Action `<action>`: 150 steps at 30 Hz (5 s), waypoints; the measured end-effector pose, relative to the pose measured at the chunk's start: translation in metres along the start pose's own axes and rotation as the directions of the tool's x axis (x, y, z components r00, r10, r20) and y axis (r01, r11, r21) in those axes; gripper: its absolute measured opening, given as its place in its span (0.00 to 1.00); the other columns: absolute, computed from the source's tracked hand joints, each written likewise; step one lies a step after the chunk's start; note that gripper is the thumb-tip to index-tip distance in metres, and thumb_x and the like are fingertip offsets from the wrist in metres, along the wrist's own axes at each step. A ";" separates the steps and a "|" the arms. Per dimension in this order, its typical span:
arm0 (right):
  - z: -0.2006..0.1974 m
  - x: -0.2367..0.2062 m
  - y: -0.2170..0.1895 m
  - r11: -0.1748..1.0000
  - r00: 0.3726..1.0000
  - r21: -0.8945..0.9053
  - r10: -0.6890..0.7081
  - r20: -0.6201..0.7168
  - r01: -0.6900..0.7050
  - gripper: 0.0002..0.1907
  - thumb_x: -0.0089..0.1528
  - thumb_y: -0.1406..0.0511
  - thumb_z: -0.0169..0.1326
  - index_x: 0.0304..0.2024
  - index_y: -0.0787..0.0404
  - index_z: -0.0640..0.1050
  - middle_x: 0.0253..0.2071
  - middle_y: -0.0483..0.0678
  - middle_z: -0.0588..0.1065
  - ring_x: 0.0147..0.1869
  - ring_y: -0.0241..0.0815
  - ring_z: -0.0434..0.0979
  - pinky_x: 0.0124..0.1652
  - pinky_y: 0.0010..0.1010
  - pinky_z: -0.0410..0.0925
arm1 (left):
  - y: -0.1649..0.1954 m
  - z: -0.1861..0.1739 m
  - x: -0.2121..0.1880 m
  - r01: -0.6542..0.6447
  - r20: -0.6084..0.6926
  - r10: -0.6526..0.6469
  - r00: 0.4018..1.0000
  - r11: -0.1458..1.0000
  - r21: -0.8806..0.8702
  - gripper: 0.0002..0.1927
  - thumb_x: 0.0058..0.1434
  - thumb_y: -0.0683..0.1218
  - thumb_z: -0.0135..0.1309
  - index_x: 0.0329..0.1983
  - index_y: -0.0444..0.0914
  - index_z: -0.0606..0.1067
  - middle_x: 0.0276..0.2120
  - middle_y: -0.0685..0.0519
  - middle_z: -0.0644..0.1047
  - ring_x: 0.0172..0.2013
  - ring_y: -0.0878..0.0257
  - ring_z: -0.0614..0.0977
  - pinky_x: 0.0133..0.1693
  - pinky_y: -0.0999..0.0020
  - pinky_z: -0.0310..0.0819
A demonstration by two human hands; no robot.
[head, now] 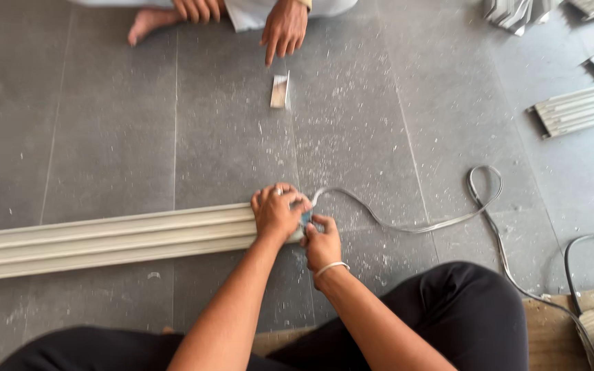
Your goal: The person sits on the floor and uses a sanding block to smooth the edges of a long white molding. They repeatedly flip the molding to work on different sides and ends, then set it aside and organize a coiled cable.
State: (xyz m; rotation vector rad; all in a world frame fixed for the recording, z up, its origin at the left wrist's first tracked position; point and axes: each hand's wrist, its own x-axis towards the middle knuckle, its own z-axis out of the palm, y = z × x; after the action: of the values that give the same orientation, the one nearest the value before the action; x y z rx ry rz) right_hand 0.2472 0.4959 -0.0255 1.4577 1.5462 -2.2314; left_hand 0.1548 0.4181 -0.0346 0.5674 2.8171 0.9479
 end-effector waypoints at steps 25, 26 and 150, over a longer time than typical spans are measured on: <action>-0.033 0.013 0.002 0.893 0.917 -0.335 -0.367 -0.154 0.301 0.21 0.69 0.58 0.49 0.62 0.59 0.68 0.27 0.51 0.82 0.34 0.37 0.78 0.37 0.30 0.69 | -0.024 0.013 0.000 -0.016 0.031 0.023 0.999 0.976 -0.215 0.17 0.58 0.59 0.61 0.50 0.56 0.81 0.52 0.59 0.80 0.56 0.58 0.76 0.61 0.50 0.58; -0.042 0.007 -0.005 0.872 0.922 -0.442 -0.327 -0.207 0.210 0.24 0.69 0.55 0.49 0.63 0.57 0.65 0.27 0.52 0.84 0.38 0.38 0.79 0.41 0.32 0.68 | -0.027 0.010 0.003 -0.002 0.047 0.015 0.999 0.964 -0.267 0.23 0.57 0.60 0.61 0.56 0.55 0.78 0.52 0.57 0.79 0.56 0.57 0.77 0.61 0.51 0.62; -0.194 0.001 -0.129 0.000 0.925 -0.993 -0.363 -0.112 -0.120 0.19 0.64 0.59 0.55 0.52 0.61 0.85 0.48 0.58 0.84 0.48 0.52 0.85 0.46 0.42 0.77 | -0.073 -0.196 -0.093 0.238 0.265 -0.426 0.865 0.814 0.530 0.45 0.58 0.60 0.63 0.76 0.57 0.54 0.76 0.52 0.53 0.73 0.47 0.57 0.66 0.38 0.58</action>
State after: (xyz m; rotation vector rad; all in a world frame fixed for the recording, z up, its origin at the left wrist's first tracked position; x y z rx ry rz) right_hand 0.3071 0.7067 0.0539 1.0707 2.5099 -0.1842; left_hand 0.1742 0.2187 0.0773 0.2274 2.6491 0.0432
